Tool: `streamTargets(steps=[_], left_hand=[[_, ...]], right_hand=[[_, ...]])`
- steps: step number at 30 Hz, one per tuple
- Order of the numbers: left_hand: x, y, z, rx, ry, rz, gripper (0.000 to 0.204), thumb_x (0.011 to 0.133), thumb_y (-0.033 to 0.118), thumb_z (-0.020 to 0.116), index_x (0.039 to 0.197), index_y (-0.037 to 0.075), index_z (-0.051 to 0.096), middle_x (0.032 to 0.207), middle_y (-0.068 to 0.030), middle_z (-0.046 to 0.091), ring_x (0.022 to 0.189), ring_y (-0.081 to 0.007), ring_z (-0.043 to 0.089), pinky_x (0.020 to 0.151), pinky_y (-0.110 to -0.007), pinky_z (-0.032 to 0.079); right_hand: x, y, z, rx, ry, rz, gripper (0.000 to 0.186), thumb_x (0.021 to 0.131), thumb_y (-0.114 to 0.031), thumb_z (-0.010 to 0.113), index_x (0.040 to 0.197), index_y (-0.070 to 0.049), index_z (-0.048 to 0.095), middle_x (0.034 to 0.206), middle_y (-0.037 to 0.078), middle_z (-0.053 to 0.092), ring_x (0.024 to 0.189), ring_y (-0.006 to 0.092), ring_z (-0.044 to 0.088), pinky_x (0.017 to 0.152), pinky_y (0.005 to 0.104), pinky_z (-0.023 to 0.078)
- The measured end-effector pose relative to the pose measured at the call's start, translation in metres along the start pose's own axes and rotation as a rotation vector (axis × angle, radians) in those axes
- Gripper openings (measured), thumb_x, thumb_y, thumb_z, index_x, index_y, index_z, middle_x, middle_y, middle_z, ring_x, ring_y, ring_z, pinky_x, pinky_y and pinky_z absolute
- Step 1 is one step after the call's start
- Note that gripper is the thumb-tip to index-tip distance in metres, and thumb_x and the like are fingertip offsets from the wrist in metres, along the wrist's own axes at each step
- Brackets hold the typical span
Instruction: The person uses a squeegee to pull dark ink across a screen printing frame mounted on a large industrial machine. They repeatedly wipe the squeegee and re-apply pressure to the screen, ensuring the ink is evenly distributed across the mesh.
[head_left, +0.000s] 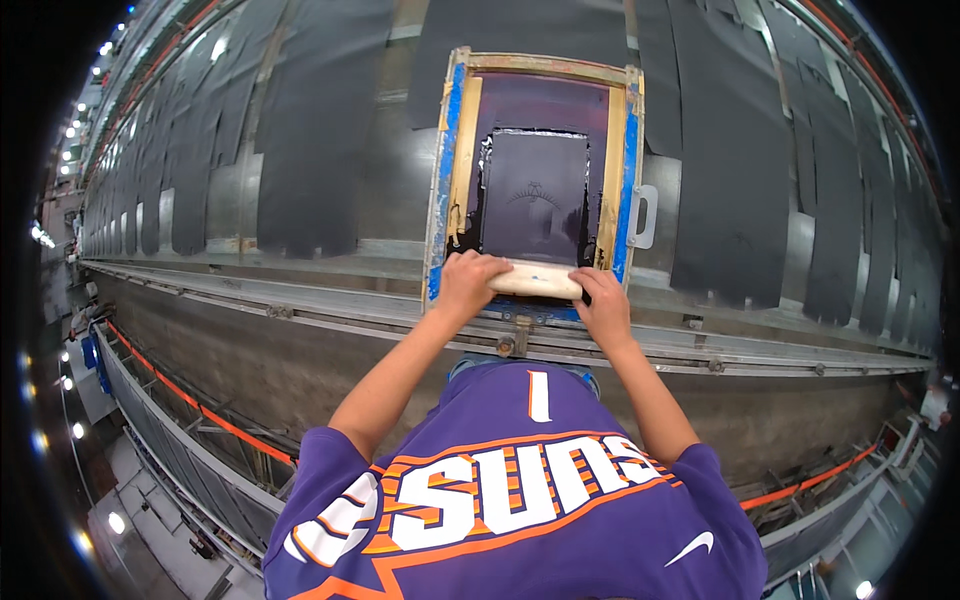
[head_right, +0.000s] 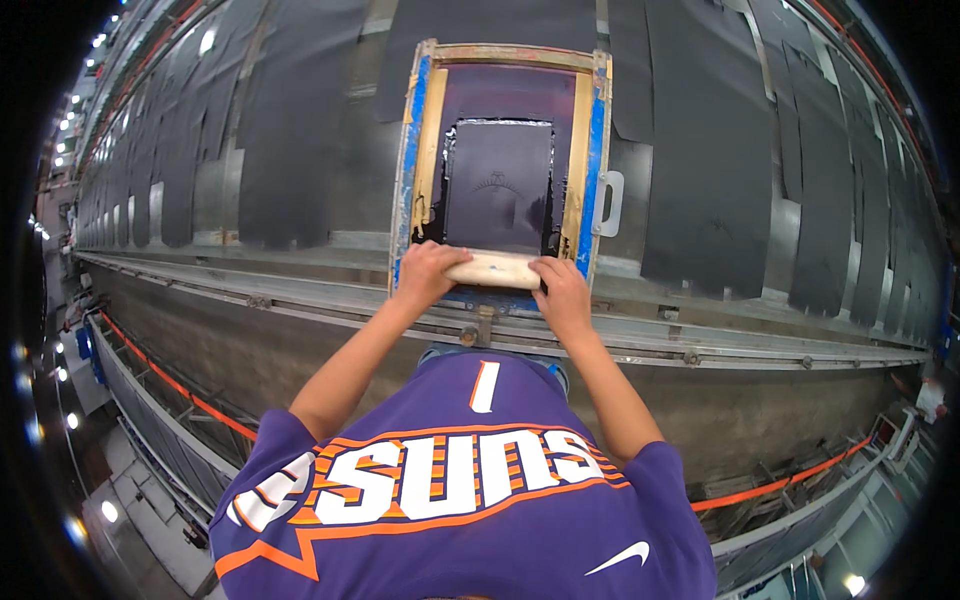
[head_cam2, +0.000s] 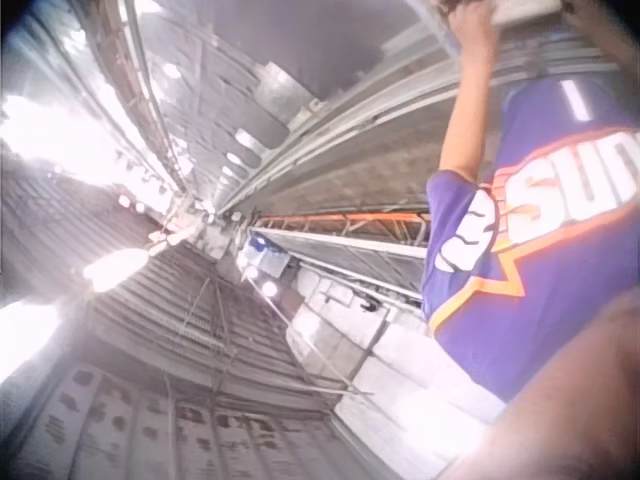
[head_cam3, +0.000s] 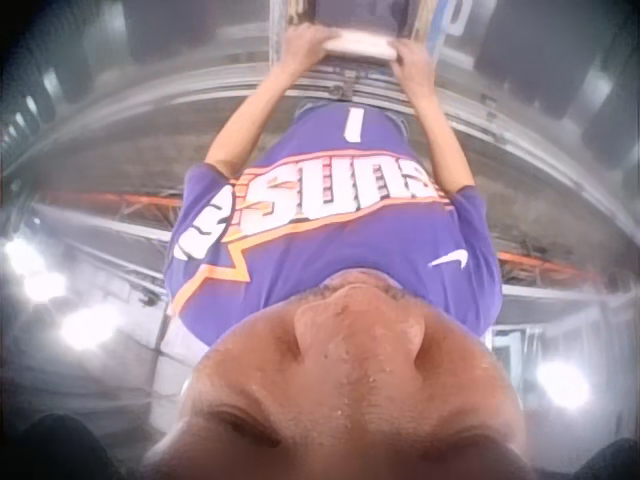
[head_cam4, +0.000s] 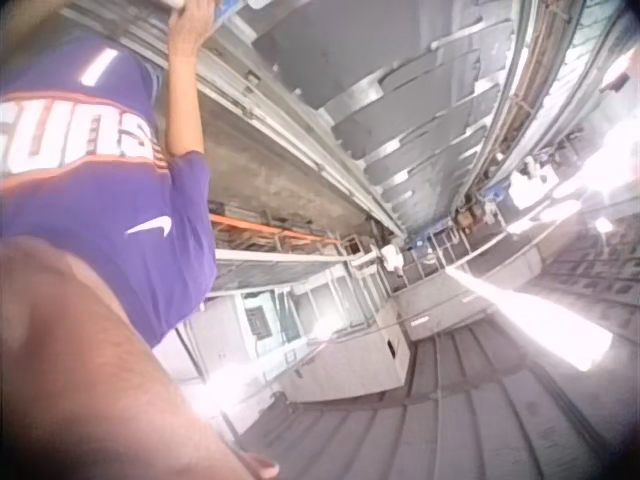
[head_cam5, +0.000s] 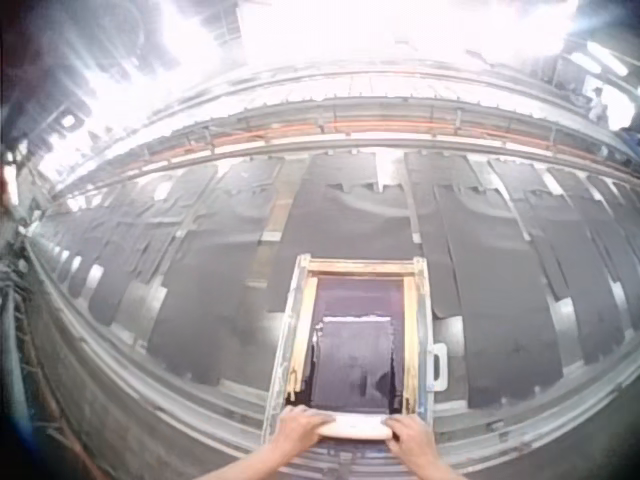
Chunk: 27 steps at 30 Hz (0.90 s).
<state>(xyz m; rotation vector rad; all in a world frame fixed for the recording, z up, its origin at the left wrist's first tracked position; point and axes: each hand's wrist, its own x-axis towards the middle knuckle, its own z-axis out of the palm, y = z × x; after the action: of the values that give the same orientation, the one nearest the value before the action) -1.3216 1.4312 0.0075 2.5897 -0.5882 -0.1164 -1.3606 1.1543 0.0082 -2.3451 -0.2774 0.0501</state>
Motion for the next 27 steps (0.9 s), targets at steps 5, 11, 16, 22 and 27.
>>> streamTargets(steps=[5, 11, 16, 22, 27], left_hand=[[-0.008, 0.007, -0.005, 0.000, 0.019, 0.054, 0.030, 0.074, 0.009, 0.074, 0.102, 0.019, 0.076, 0.107, 0.0069, 0.074, 0.095, -0.0178, 0.064, 0.081, -0.034, 0.041], [-0.019, 0.010, -0.001, 0.029, 0.029, 0.070, 0.037, 0.072, 0.007, 0.073, 0.108, 0.018, 0.073, 0.114, 0.0063, 0.071, 0.102, -0.0173, 0.063, 0.085, -0.037, 0.042], [-0.041, 0.007, -0.014, -0.007, 0.031, 0.043, 0.048, 0.071, 0.005, 0.073, 0.116, 0.019, 0.070, 0.123, 0.0066, 0.068, 0.115, -0.0166, 0.061, 0.091, -0.039, 0.042], [-0.087, -0.081, -0.072, -0.005, 0.062, -0.037, 0.049, 0.071, 0.006, 0.075, 0.118, 0.019, 0.070, 0.124, 0.0046, 0.070, 0.116, -0.0166, 0.063, 0.094, -0.039, 0.041], [-0.135, -0.216, -0.145, 0.087, 0.089, -0.078, 0.049, 0.072, 0.006, 0.076, 0.118, 0.018, 0.070, 0.121, 0.0016, 0.072, 0.114, -0.0176, 0.065, 0.092, -0.039, 0.041]], right_hand=[[0.047, 0.088, -0.041, 0.397, 0.269, 0.266, 0.045, 0.080, -0.025, 0.084, 0.117, -0.005, 0.069, 0.104, 0.007, 0.062, 0.092, 0.0184, 0.060, 0.080, 0.0333, 0.050], [0.115, 0.149, -0.027, 0.471, 0.384, 0.582, 0.036, 0.094, -0.032, 0.068, 0.121, -0.007, 0.069, 0.090, 0.011, 0.069, 0.084, 0.0201, 0.063, 0.080, 0.0341, 0.050], [0.133, 0.125, -0.036, 0.252, 0.629, 0.455, 0.024, 0.095, -0.027, 0.067, 0.105, -0.007, 0.076, 0.087, 0.008, 0.073, 0.077, 0.0170, 0.066, 0.074, 0.0345, 0.052], [0.178, 0.038, 0.052, 0.500, 0.641, 0.363, 0.018, 0.100, -0.017, 0.062, 0.104, -0.002, 0.071, 0.073, 0.000, 0.063, 0.062, 0.0066, 0.054, 0.056, 0.0262, 0.043], [0.227, -0.100, 0.177, 0.608, 0.619, 0.369, 0.018, 0.100, -0.018, 0.061, 0.106, -0.003, 0.068, 0.068, -0.001, 0.059, 0.057, 0.0052, 0.049, 0.050, 0.0262, 0.038]])
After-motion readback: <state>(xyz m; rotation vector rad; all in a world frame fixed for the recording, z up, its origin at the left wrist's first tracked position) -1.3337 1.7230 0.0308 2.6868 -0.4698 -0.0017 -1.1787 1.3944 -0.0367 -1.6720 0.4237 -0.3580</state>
